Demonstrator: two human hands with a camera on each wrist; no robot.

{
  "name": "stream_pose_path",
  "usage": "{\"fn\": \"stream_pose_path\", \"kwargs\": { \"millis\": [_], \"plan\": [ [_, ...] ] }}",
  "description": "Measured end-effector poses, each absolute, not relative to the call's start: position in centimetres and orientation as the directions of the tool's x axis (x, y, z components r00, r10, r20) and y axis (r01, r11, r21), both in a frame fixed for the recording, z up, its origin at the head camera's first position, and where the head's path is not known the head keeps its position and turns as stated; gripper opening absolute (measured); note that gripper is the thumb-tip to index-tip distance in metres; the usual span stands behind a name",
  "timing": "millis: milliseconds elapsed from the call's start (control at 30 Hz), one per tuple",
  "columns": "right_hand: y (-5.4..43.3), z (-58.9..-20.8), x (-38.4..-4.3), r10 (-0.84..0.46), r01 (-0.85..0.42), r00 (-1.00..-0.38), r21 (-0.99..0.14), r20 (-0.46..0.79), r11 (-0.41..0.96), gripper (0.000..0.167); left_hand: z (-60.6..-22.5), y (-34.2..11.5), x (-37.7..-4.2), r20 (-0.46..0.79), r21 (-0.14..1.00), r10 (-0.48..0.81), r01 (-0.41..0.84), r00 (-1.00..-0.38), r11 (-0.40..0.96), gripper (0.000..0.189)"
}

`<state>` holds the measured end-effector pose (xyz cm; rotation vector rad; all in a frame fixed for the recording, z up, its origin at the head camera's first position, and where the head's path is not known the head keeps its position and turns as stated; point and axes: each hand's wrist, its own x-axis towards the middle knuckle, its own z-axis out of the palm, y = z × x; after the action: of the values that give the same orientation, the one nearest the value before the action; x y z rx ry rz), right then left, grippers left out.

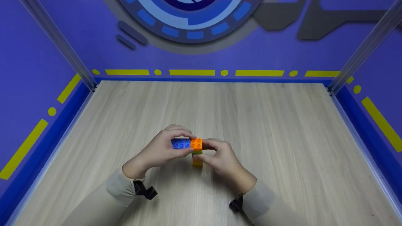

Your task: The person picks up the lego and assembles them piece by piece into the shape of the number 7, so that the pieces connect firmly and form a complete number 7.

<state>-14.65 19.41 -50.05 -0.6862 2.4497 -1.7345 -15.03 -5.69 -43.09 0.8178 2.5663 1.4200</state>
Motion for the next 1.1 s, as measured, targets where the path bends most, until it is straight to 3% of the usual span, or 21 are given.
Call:
{"fn": "stream_pose_path", "kwargs": {
  "millis": [1100],
  "plan": [
    [19.32,-49.92,-14.7,-0.384,-0.309,-0.903,-0.913,0.194,0.266,0.035,-42.88,-5.42,-14.96,0.138,0.795,0.485,0.388,-0.863,0.465,0.032]
  ]
}}
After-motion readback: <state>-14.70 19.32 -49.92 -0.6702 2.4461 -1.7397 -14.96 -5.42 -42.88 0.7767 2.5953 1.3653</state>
